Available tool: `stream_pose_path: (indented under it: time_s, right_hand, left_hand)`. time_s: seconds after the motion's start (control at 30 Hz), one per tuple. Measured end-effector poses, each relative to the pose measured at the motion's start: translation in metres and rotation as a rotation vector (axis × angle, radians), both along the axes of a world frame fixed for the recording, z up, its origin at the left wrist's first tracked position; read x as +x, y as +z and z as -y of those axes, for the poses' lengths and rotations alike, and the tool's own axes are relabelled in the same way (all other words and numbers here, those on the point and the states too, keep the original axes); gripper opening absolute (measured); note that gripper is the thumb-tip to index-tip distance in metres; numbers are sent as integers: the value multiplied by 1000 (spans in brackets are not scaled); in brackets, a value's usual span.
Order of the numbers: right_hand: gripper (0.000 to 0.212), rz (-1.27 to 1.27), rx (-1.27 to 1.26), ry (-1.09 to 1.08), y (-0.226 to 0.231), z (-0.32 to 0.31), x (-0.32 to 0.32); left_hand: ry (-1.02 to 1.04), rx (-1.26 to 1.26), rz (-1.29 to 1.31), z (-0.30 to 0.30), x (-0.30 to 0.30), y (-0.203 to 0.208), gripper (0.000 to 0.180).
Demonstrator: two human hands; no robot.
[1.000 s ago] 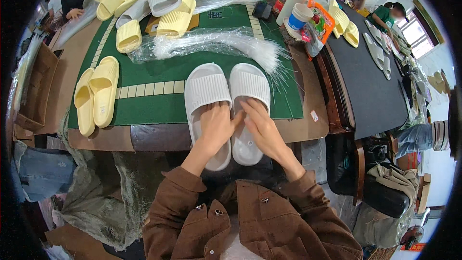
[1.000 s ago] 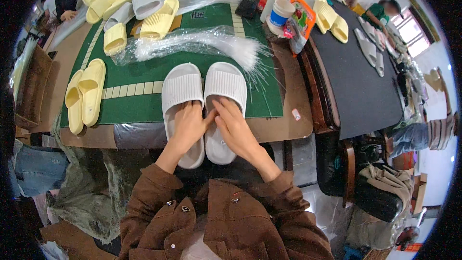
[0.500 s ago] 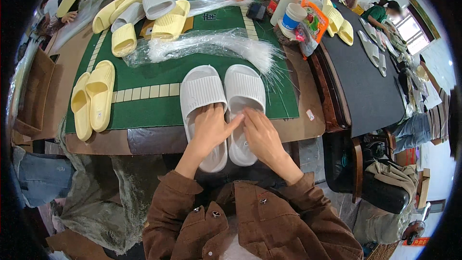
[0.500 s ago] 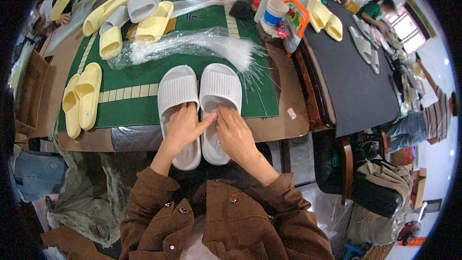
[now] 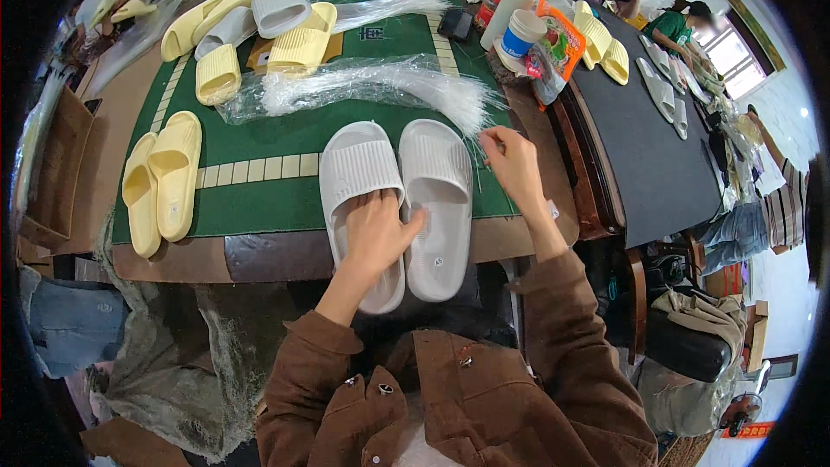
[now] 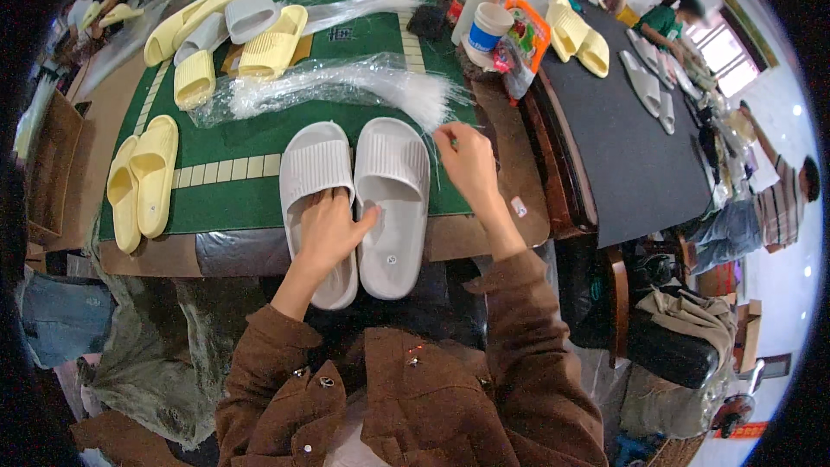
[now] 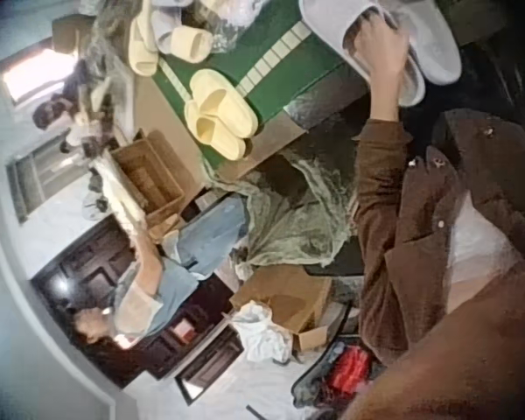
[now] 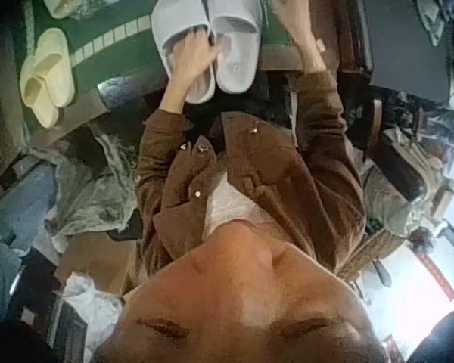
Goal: The person assembles yellow and white plastic slippers by hand. They pick up pairs of slippers, align them, and press the components together to secure the fit. The person handles the slippers one pair at a time, occasionally switching between yellow and white colors, and places the finished pairs on the table.
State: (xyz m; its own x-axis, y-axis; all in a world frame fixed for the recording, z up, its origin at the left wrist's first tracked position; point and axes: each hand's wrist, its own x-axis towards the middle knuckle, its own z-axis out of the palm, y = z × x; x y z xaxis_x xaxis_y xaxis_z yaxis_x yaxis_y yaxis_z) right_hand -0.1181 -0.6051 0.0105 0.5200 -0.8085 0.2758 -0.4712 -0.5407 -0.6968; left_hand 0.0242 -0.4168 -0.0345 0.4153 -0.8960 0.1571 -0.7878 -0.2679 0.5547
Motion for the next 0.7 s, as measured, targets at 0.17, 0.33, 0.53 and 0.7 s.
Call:
stream_pose_path:
  time_s: [0.17,0.33,0.53,0.7]
  right_hand:
    - [35,-412,78,-76,-19,35,27]
    - [24,-224,-80,-80,-23,21,41]
    - [18,-181,-345,-94,-1,1,45]
    - [22,179,330,14,-9,4,45]
  left_hand:
    - [18,-49,48,0,-2,-1,63]
    - [32,-89,74,-4,-3,-4,55]
    - [29,-115,73,-4,-2,-4,55]
    - [19,-94,47,-3,-3,-5,56]
